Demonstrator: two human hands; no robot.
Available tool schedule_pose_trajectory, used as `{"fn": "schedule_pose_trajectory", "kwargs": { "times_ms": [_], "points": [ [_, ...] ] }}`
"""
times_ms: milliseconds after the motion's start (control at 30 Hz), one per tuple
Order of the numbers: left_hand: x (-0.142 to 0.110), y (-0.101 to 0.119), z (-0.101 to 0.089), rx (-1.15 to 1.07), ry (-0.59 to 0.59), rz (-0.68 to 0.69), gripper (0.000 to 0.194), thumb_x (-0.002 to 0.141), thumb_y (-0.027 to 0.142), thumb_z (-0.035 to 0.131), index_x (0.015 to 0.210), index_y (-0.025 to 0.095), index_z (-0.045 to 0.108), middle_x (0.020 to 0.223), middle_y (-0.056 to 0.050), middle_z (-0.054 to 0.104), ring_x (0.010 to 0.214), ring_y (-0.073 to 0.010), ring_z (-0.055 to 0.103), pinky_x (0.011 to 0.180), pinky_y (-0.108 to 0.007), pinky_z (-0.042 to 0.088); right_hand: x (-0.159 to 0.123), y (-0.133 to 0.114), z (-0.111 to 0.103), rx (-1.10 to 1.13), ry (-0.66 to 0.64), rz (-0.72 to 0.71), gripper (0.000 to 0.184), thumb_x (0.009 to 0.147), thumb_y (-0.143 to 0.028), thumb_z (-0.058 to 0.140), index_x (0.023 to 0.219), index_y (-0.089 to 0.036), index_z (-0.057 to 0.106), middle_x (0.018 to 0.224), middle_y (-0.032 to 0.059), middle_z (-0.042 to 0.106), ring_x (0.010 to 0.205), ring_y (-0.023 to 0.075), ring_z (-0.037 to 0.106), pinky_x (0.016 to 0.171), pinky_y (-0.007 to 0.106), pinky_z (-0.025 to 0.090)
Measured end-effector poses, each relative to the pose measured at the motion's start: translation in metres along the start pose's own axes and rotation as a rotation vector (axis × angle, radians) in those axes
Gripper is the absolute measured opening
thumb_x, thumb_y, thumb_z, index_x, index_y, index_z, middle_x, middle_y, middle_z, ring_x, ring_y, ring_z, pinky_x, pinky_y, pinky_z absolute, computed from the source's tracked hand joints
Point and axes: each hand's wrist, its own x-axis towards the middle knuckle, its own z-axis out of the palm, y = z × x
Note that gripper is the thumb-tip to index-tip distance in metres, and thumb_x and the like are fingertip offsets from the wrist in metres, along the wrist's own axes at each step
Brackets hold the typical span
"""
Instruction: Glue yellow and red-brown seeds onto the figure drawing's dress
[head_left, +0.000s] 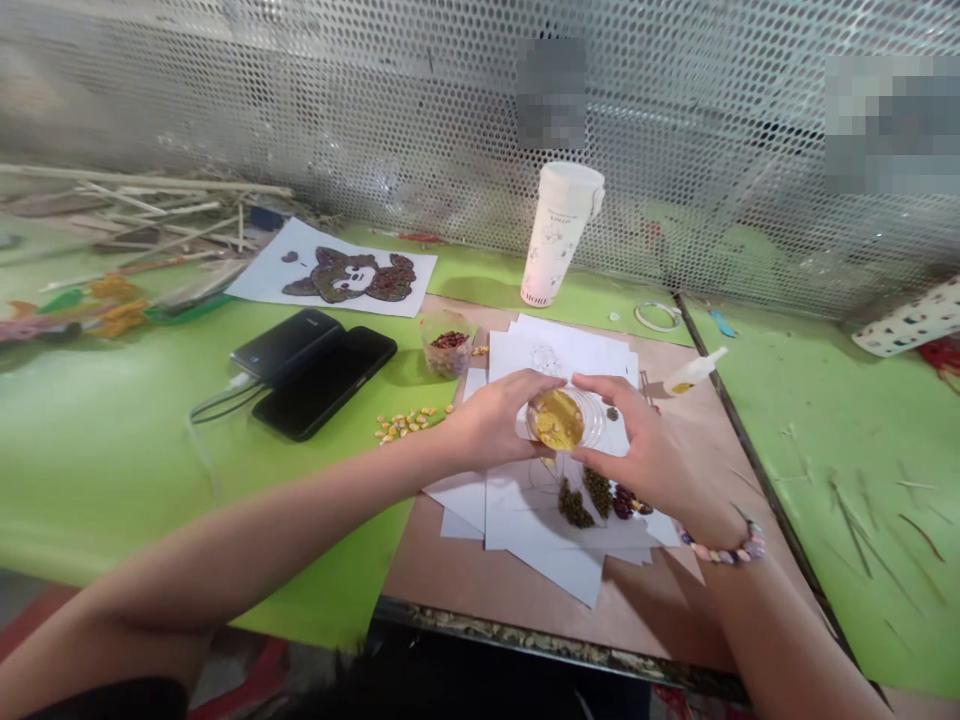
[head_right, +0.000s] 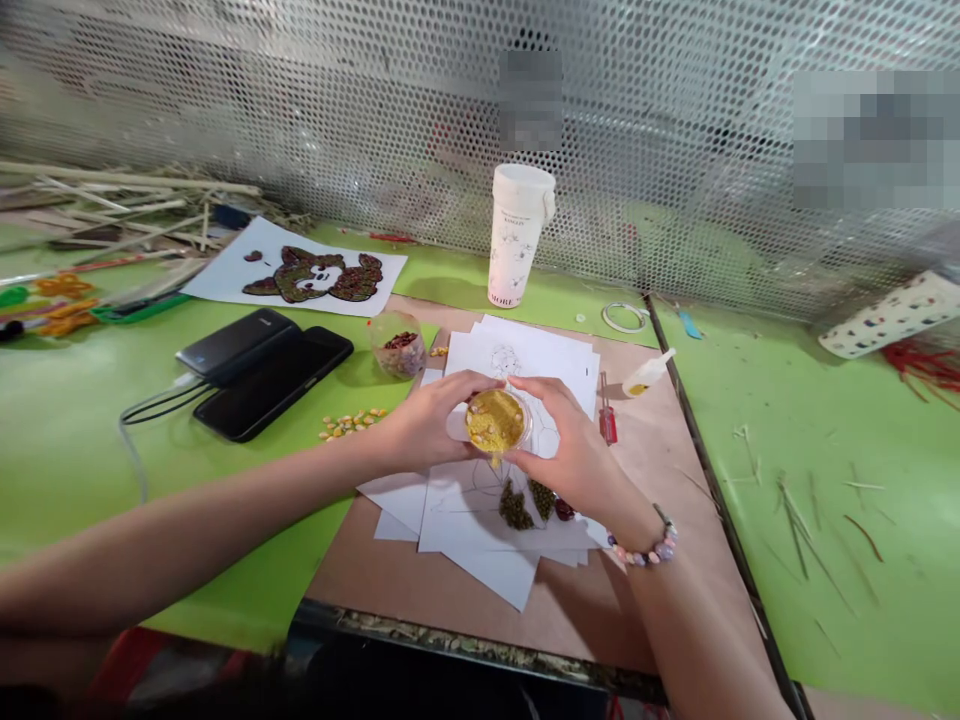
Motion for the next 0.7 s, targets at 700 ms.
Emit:
{"fn": "schedule_pose_trajectory", "kwargs": {
  "times_ms": [700],
  "points": [
    [-0.009,-0.010,-0.006,0.088,0.038,0.032,0.053,0.079,0.034,0.076,0.122,0.013,0.052,0.113,-0.014,0.065,0.101,-0.0282,0.066,0.082,-0.040,0.054,0.033,-0.058,0.000,-0.598,-0.116,-0.315,0.020,0.091,-0.019,0.062,0.078,-0.024,0.076,0.118,0.0093,0.069,0.110,0.0339,0.051,0.090,0.055,0.044]
  ]
}}
